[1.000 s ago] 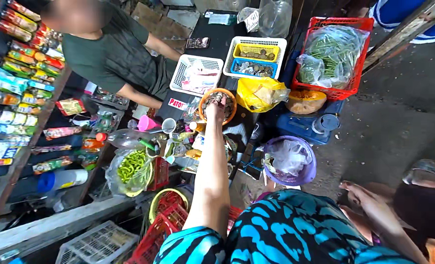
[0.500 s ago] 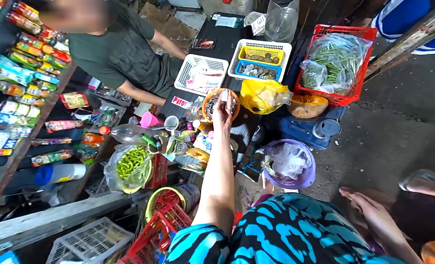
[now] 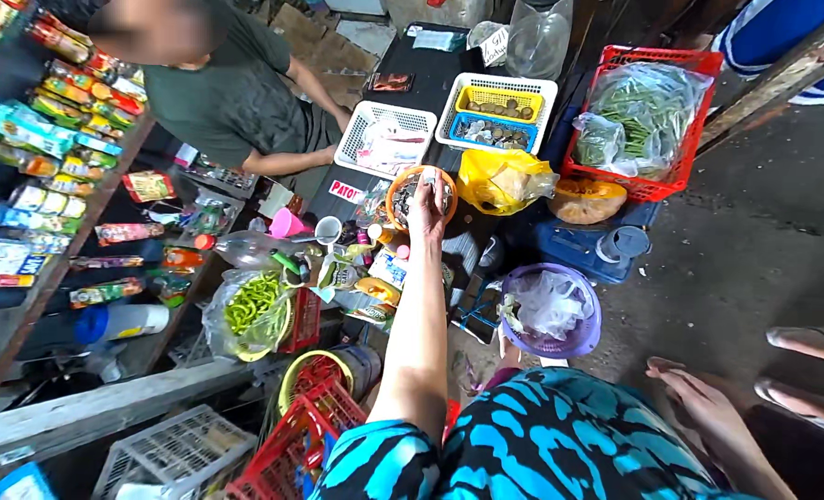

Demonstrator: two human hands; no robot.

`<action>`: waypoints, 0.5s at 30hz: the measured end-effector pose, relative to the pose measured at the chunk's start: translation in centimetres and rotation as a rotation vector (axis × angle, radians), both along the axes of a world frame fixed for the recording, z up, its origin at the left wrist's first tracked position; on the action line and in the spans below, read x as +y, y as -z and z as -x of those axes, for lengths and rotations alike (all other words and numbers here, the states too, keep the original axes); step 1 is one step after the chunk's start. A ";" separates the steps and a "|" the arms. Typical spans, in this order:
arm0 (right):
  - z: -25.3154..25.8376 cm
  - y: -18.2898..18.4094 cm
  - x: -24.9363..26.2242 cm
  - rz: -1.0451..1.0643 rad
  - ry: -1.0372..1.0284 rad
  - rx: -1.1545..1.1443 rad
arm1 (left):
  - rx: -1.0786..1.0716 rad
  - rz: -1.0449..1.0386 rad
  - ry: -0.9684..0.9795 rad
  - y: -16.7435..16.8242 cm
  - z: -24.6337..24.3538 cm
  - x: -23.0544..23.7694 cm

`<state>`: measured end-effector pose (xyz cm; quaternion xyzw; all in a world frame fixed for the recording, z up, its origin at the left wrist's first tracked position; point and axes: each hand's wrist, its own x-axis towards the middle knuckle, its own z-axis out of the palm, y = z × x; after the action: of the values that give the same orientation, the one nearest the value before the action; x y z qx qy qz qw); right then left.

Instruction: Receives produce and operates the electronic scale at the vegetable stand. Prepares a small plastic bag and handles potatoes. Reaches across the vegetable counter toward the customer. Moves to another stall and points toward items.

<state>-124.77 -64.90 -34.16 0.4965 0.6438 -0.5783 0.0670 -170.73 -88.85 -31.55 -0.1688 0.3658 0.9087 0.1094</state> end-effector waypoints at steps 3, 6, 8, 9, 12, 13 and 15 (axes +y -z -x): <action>0.3 -0.4 -0.2 -0.023 -0.028 -0.018 | -0.034 -0.042 -0.041 -0.3 -0.1 0.1; 0.5 -0.2 -0.2 -0.038 -0.054 -0.033 | -0.074 -0.025 -0.080 -0.5 0.1 0.3; 0.9 0.2 -0.1 -0.047 -0.089 -0.067 | -0.124 -0.016 -0.115 -0.4 0.4 0.4; 1.1 0.4 -0.1 -0.059 -0.119 -0.083 | -0.171 -0.022 -0.136 -0.4 0.5 0.4; 3.4 0.6 0.3 -0.064 -0.285 -0.150 | -0.296 -0.034 -0.178 -0.1 0.7 0.3; 4.7 0.6 0.4 -0.036 -0.331 -0.173 | -0.312 -0.040 -0.170 0.3 0.7 0.0; 8.7 0.5 0.3 0.034 -0.372 -0.200 | -0.321 -0.028 -0.162 1.2 0.6 -0.4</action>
<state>-133.44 -64.59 -34.64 0.4228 0.7046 -0.5148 0.2445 -171.36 -89.21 -32.79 -0.3389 0.3164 0.8809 0.0952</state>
